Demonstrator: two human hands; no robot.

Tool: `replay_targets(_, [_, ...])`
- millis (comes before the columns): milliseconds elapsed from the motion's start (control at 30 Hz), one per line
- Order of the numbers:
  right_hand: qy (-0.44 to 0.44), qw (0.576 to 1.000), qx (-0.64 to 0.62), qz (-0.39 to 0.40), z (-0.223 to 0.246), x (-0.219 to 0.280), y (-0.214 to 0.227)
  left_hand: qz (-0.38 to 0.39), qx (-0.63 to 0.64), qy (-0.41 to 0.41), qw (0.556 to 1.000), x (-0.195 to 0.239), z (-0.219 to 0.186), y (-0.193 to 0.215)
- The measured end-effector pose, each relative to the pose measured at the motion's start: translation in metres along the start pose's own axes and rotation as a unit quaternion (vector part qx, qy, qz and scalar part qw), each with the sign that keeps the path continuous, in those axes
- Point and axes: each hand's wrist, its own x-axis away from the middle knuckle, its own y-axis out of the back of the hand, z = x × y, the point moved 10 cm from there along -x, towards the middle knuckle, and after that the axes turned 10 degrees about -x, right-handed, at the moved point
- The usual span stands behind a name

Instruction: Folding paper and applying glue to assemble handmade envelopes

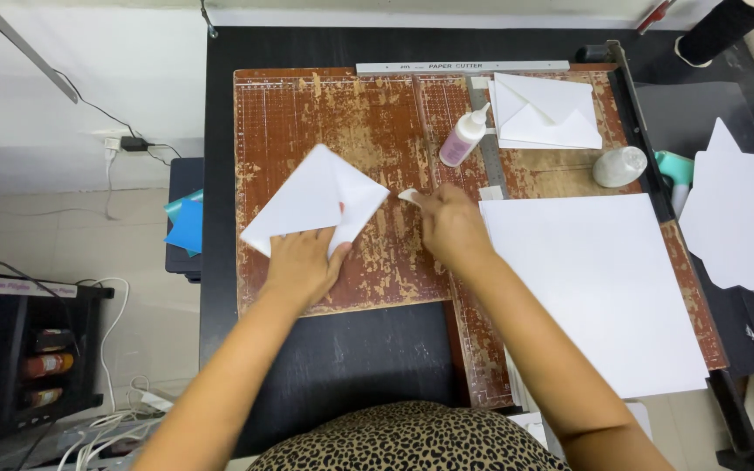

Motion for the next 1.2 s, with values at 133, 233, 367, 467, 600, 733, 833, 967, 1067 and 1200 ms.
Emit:
replay_targets(133, [0.006,1.0,-0.015,-0.018,0.025,-0.008,-0.029,-0.045,-0.012,0.068,0.997,-0.007,-0.004,-0.014])
replay_targets(233, [0.008,0.999,-0.032,-0.043,0.012,-0.025,-0.063,-0.078,-0.041,0.061,0.994,-0.01,-0.004,-0.017])
replay_targets(367, [0.029,0.997,-0.048,-0.052,0.018,-0.03,-0.079,-0.069,0.023,0.016,0.997,-0.012,0.002,-0.018])
replay_targets(467, [0.053,0.998,-0.019,-0.026,0.032,-0.022,-0.083,-0.025,0.092,0.011,0.995,0.005,-0.002,0.033])
replay_targets(600, [0.071,0.997,-0.003,-0.024,0.059,0.009,-0.075,-0.018,0.142,-0.018,0.99,0.011,-0.006,0.049])
replay_targets(733, [0.076,0.997,-0.022,0.008,0.087,0.04,-0.071,0.014,0.188,-0.015,0.982,0.016,0.001,0.057])
replay_targets(833, [0.087,0.994,-0.043,0.055,0.106,0.066,-0.08,0.02,0.169,0.015,0.985,0.017,0.006,0.066])
replay_targets(967, [0.102,0.99,-0.053,0.08,0.131,0.1,-0.085,0.02,0.226,-0.01,0.974,0.021,0.003,0.072])
replay_targets(1067, [0.094,0.989,-0.063,0.098,0.135,0.113,-0.086,0.02,0.258,-0.024,0.966,0.006,0.01,0.035])
replay_targets(1200, [0.08,0.981,-0.124,0.123,0.15,0.091,-0.052,0.036,0.379,-0.049,0.923,0.004,0.015,0.026])
